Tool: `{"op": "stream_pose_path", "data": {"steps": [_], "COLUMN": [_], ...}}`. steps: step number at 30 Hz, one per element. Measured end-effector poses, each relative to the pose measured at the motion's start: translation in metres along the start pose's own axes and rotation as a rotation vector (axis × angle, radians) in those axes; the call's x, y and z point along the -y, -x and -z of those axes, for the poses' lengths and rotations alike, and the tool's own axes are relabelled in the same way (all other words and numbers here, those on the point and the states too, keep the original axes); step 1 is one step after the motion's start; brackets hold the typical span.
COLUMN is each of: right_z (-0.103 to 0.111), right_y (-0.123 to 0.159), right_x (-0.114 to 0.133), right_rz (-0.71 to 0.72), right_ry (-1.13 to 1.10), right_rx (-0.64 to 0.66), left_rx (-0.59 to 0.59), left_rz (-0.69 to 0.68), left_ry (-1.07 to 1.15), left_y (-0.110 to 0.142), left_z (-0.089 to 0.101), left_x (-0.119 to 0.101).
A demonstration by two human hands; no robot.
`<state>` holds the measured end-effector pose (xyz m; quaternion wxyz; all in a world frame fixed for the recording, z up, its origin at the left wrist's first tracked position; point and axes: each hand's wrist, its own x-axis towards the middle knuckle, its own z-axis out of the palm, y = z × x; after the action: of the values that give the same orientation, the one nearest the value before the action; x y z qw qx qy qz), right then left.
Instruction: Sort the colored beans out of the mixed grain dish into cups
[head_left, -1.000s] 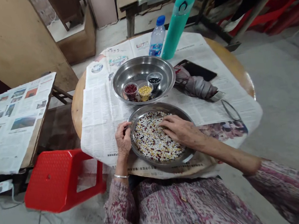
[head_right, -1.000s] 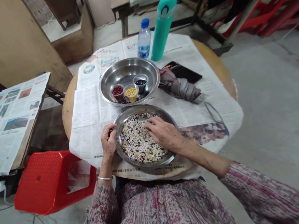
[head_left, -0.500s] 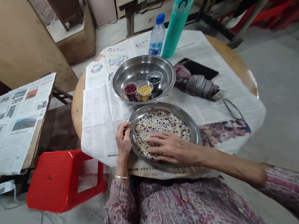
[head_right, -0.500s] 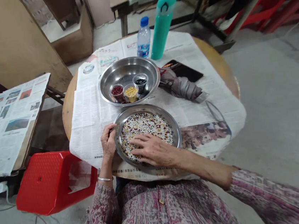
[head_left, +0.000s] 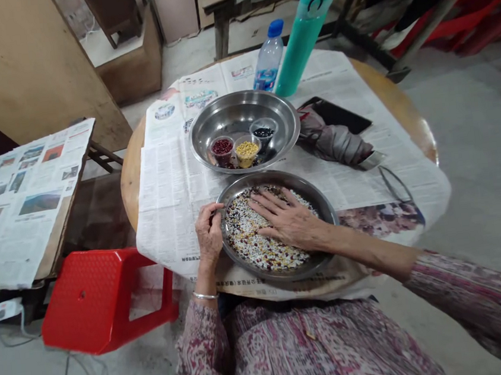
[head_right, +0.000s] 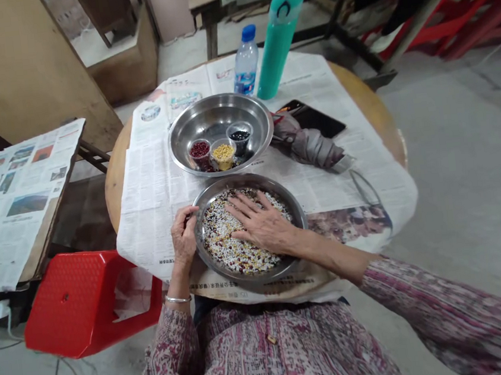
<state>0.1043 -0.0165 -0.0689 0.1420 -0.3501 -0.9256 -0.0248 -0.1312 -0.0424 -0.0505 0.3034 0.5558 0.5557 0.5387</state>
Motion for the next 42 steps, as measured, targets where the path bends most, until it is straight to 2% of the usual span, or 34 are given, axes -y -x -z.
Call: {"op": "stream_pose_path", "data": {"steps": [2,5,10,14,18,20,22,24,28,30,33,35,38,42], "right_z": [0.001,0.003,-0.001,-0.006,0.0,0.006,0.01,0.01,0.002,-0.001,0.0,0.004,0.01,0.011], "right_y": [0.01,0.013,-0.016,-0.028,-0.007,0.008,0.018,0.021,-0.002,-0.019,-0.032,-0.027,-0.002,0.027], "right_x": [0.001,0.016,0.039,0.029,0.015,0.015,0.022,0.031,0.044,0.041,0.026,0.015,0.006,0.017], "right_rz": [0.003,0.082,0.212,0.142,-0.039,-0.08,-0.037,0.072,0.234,0.226,0.125,0.023,-0.082,0.015], "right_ry": [0.004,-0.03,-0.079,-0.071,0.021,0.046,0.036,-0.002,-0.073,-0.068,-0.029,0.004,0.034,-0.004], "right_rx": [0.01,0.037,0.04,0.025,0.028,0.036,0.039,0.038,0.042,0.036,0.032,0.049,0.078,0.074], "left_rx": [0.011,0.02,0.018,-0.001,-0.023,-0.025,-0.024,-0.021,-0.013,-0.012,-0.016,-0.015,-0.012,-0.001], "left_rz": [-0.009,-0.023,-0.01,-0.013,0.002,0.005,0.004,0.004,0.002,-0.011,-0.028,-0.025,-0.021,-0.023], "left_ry": [-0.008,-0.008,0.002,0.017,0.015,0.015,0.009,-0.003,-0.014,-0.011,-0.011,-0.016,-0.02,0.0], "left_y": [0.0,-0.001,-0.001,0.0,0.002,0.002,0.002,0.001,0.001,0.0,0.0,0.0,0.001,0.0], "left_z": [0.0,0.0,0.0,0.0,-0.001,-0.001,-0.001,-0.001,0.0,0.0,0.0,-0.001,-0.001,-0.001], "left_x": [0.0,0.001,0.002,0.003,0.004,0.005,0.005,0.004,0.002,0.002,0.002,0.001,0.0,0.0]}}
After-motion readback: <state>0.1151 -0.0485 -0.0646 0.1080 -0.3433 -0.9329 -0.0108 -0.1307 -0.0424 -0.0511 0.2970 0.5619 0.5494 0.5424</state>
